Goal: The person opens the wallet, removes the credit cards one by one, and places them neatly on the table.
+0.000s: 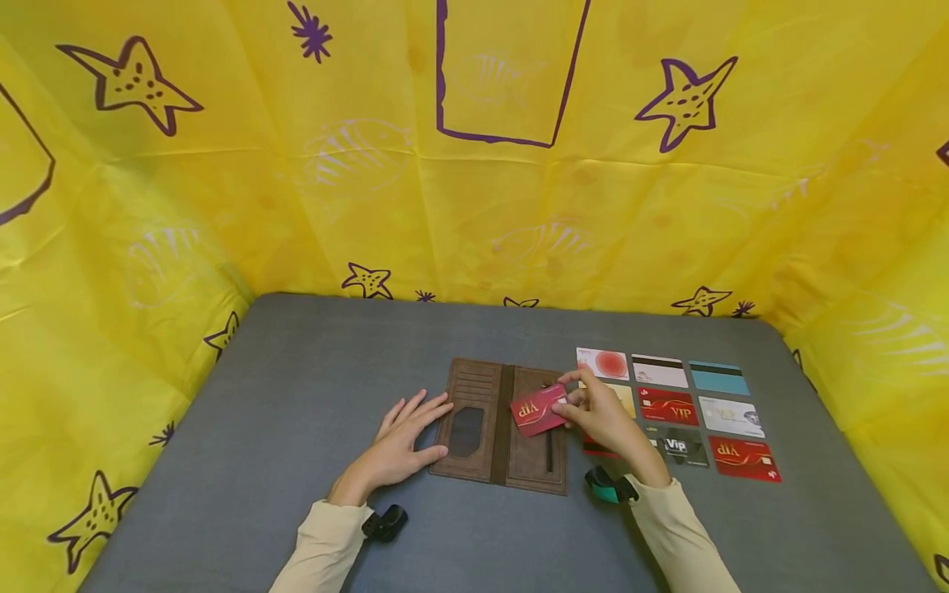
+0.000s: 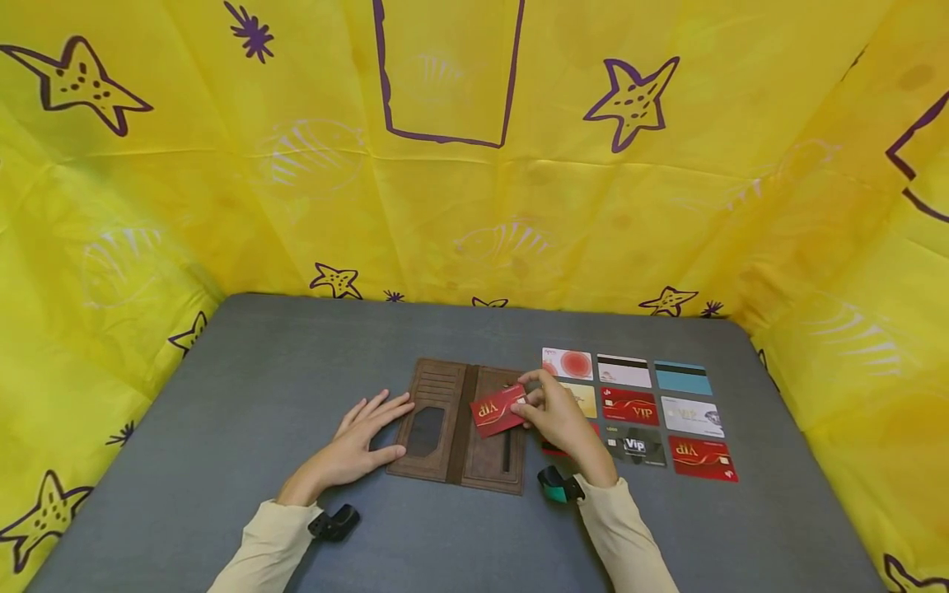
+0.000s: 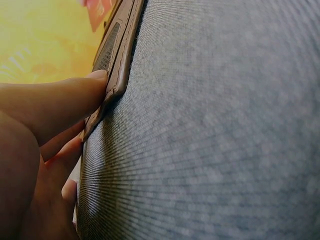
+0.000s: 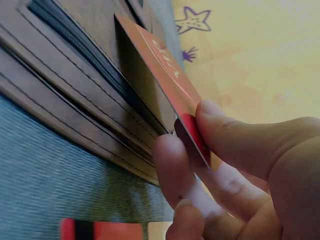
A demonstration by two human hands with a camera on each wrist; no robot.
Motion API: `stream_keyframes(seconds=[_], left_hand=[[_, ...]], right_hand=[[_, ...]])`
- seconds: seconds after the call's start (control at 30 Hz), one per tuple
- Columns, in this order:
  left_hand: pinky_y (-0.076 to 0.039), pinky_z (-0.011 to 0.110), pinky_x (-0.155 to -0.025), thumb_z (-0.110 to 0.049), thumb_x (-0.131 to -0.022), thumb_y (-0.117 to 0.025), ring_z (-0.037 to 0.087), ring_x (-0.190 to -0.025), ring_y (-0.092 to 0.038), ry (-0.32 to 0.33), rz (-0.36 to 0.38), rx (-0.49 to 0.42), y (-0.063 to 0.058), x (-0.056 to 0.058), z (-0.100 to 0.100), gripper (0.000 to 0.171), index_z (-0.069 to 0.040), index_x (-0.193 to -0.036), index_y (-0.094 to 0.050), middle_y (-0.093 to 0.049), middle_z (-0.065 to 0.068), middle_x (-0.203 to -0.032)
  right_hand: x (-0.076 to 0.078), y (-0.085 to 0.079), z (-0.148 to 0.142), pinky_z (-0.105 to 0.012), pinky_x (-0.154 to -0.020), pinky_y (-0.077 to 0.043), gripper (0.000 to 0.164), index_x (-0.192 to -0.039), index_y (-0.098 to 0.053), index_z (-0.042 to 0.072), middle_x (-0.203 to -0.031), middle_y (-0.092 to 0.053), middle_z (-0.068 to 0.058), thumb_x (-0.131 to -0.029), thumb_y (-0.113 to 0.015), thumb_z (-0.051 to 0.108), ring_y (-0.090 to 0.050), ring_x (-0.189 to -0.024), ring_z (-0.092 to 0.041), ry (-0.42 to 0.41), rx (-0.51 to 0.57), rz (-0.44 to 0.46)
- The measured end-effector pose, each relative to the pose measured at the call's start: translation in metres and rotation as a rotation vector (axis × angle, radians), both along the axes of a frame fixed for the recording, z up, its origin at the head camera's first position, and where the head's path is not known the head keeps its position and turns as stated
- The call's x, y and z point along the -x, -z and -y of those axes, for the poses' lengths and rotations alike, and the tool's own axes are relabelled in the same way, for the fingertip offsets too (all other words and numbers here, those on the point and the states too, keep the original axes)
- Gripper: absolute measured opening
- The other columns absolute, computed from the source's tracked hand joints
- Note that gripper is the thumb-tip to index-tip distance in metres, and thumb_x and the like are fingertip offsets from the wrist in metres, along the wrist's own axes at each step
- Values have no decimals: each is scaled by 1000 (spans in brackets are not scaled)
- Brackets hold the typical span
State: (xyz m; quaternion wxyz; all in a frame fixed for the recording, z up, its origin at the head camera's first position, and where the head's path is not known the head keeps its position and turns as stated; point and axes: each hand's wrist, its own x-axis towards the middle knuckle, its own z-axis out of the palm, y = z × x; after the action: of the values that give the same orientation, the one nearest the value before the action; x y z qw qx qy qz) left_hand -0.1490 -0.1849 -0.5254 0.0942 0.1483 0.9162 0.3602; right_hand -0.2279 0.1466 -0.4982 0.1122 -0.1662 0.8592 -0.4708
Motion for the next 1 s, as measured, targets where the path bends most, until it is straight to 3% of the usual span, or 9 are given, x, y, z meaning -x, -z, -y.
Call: stream_keyframes(seconds=[0.17, 0.47, 0.63, 1.0], left_hand=[[-1, 59, -121, -22, -92, -70, 36, -155, -13, -2, -4, -5, -1, 0, 1, 64, -14, -150, -45, -34, 5, -162], [-1, 59, -121, -22, -92, -70, 36, -155, -13, 6, -6, 3, -1, 0, 1, 65, -13, -150, -44, -33, 5, -162], [-1, 59, -121, -22, -92, -70, 36, -155, -13, 5, -6, 3, -1, 0, 1, 65, -13, -150, -44, -33, 5, -162], [-1, 58, -121, -23, -92, -70, 35, -155, -12, 10, 0, -2, -1, -1, 0, 65, -13, -151, -43, -33, 5, -162]], right_hand=[[-10, 0, -7, -23, -54, -49, 41, -121, -47, -3, -78, -70, -15, -90, -71, 7, -63, -60, -17, 30, 56, 90], [-32, 0, -22, -24, -52, -49, 45, -123, -46, -2, -84, -71, -15, -90, -73, 13, -61, -59, -11, 119, 80, 175], [-46, 3, -36, -25, -47, -45, 48, -121, -45, -2, -79, -68, -11, -87, -75, 12, -60, -56, -12, 184, 90, 187], [-70, 16, -61, -27, -47, -46, 45, -121, -48, -3, -75, -66, 0, -88, -75, 11, -58, -57, -7, 277, 73, 193]])
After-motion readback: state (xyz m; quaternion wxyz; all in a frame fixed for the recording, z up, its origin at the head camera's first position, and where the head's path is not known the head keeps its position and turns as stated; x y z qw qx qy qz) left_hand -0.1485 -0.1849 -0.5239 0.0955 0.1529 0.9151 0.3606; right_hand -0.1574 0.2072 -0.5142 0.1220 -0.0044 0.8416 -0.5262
